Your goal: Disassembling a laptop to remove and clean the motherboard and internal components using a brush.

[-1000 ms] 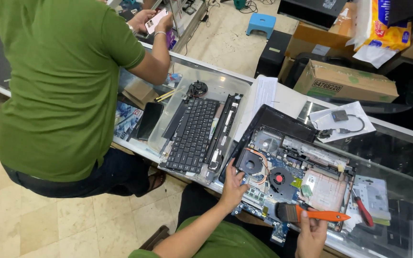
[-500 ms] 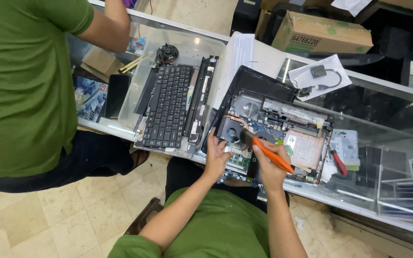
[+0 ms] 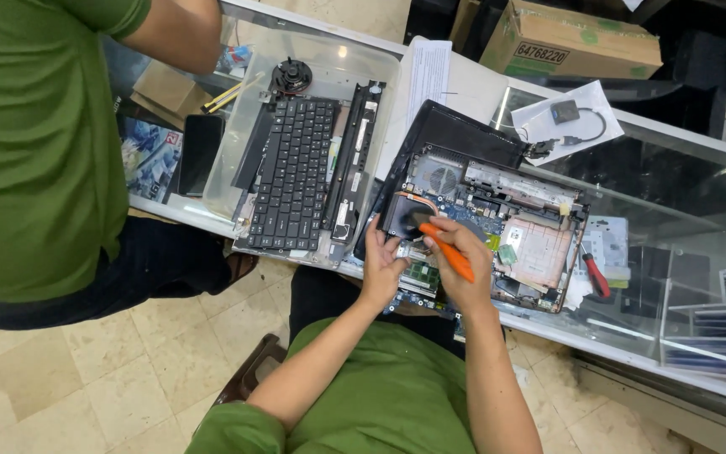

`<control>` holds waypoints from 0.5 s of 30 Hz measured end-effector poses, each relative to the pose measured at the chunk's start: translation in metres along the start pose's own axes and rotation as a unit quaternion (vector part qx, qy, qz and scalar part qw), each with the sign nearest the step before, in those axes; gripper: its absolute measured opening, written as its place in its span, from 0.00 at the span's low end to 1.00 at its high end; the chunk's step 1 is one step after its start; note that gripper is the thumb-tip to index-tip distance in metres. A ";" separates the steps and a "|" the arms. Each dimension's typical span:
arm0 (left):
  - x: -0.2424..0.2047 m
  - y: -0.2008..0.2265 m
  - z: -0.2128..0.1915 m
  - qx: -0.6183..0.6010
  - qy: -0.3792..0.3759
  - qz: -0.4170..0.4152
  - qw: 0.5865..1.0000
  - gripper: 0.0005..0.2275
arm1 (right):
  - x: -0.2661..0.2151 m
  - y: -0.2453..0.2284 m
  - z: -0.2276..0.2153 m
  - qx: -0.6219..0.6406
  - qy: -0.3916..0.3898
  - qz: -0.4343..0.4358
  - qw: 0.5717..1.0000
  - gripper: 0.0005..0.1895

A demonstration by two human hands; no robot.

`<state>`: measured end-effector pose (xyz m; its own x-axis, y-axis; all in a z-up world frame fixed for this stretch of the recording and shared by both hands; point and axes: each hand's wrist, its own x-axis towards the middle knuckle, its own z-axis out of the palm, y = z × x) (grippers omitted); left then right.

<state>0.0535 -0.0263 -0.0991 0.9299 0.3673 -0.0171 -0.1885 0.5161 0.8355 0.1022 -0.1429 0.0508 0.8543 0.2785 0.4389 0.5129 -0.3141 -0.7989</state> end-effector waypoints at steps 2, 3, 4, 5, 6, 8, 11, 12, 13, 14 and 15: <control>-0.001 -0.003 -0.003 0.001 0.000 -0.005 1.000 0.48 | 0.004 0.003 0.008 -0.006 -0.010 -0.020 1.000 0.06; -0.002 -0.004 -0.004 0.002 0.001 -0.010 1.000 0.47 | 0.006 0.004 0.011 -0.011 -0.022 -0.040 0.999 0.05; -0.003 -0.003 -0.001 0.002 0.001 -0.008 1.000 0.47 | -0.002 0.006 0.013 -0.010 -0.022 -0.041 0.999 0.05; -0.005 -0.002 0.001 0.000 -0.001 -0.013 1.000 0.47 | -0.009 0.007 0.016 -0.013 -0.045 -0.024 0.999 0.06; -0.001 0.002 0.000 0.001 -0.001 -0.011 1.000 0.47 | -0.012 0.008 0.023 -0.011 -0.069 -0.013 0.997 0.06; -0.002 0.003 0.005 0.005 0.004 0.002 1.000 0.48 | -0.016 0.005 0.016 -0.001 -0.081 -0.008 0.997 0.06; 0.001 -0.008 -0.003 -0.008 0.010 0.007 1.000 0.49 | -0.008 0.004 0.012 -0.014 -0.073 -0.009 0.997 0.05; -0.001 -0.016 -0.006 -0.031 0.009 -0.009 0.999 0.50 | -0.006 0.004 0.007 -0.043 -0.051 -0.009 0.998 0.04; -0.001 -0.007 -0.003 -0.027 0.010 -0.003 1.000 0.50 | -0.007 0.004 0.012 -0.038 -0.050 -0.014 0.998 0.04; -0.002 0.000 0.003 -0.025 0.014 0.000 1.000 0.49 | -0.008 0.004 0.014 -0.031 -0.053 -0.001 0.998 0.04; -0.002 0.005 0.009 -0.024 0.019 0.004 1.000 0.48 | -0.009 0.005 0.016 -0.025 -0.056 0.012 0.998 0.05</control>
<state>0.0530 -0.0312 -0.0897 0.9160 0.3999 -0.0320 -0.2113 0.5488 0.8088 0.0962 -0.1329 0.0365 0.8526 0.3698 0.3693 0.4990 -0.3663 -0.7854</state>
